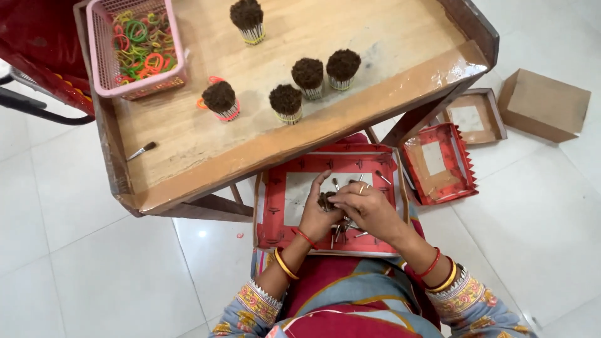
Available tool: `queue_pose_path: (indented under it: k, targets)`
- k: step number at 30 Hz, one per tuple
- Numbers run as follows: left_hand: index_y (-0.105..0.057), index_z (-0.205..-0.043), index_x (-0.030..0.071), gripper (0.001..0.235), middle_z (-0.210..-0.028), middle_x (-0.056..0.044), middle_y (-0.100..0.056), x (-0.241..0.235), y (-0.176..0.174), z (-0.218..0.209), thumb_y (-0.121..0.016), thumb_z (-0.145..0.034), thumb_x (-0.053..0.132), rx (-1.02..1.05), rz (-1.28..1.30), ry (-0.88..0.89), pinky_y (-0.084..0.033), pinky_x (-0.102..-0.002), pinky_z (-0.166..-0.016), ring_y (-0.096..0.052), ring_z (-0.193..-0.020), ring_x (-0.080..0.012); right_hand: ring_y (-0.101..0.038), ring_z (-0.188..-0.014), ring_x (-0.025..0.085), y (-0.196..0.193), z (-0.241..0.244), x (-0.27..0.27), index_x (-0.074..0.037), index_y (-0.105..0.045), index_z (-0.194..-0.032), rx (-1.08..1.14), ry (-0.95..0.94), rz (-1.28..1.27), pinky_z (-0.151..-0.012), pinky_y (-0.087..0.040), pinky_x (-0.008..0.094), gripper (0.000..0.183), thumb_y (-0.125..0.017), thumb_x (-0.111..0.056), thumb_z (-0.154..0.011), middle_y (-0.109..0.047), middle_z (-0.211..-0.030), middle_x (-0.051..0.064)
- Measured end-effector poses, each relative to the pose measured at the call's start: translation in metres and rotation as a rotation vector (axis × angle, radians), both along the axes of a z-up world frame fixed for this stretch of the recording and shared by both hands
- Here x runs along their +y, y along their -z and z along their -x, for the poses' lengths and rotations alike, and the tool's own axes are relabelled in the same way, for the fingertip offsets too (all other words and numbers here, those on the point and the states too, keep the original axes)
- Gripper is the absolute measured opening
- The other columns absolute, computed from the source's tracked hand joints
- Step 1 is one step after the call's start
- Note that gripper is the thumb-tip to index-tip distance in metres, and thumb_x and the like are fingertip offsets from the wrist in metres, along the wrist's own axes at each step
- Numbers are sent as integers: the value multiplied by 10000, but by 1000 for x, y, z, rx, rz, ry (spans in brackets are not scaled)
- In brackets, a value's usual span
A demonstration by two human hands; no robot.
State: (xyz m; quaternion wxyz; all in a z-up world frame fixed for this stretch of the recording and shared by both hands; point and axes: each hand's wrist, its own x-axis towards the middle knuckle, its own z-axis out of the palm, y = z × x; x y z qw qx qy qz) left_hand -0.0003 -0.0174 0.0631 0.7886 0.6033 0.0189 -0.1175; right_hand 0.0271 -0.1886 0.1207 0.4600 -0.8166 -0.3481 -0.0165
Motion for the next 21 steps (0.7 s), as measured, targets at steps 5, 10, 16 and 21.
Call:
queue_pose_path:
  k: [5,10,16,21]
  targets:
    - [-493,-1430,112,606,-1068,-63,-683,7,27,-4,-728,-876,40,306,391,-11,-649,-360,-780,-698,-959,-179,-737,-925,231,11,6,-4,-70,-756,-1066,-39,139,-83,-786,-601,338,211,-746,16,-873,-731,-1017,99]
    - [-582,-1294,101,420,-1103,-70,-697,6,27,2,-724,-899,109,506,647,-67,-669,-352,-799,-721,-991,-200,-688,-1020,299,-23,10,14,-70,-728,-1126,-215,88,-88,-809,-599,350,323,-796,-93,-810,-692,-1085,160]
    - [-622,-1248,75,407,-1074,-55,-706,6,41,11,-721,-856,25,438,430,112,-626,-308,-703,-722,-937,-188,-691,-1019,320,-3,-10,5,-65,-707,-1199,-103,-140,39,-863,-570,436,470,-827,-174,-758,-726,-1101,136]
    - [-638,-1161,1,289,-1006,-130,-726,9,65,10,-719,-884,13,485,533,-262,-650,-349,-756,-743,-898,-248,-702,-886,353,63,-61,-27,-65,-736,-946,-94,328,671,-762,-566,459,279,-793,-272,-768,-699,-913,153]
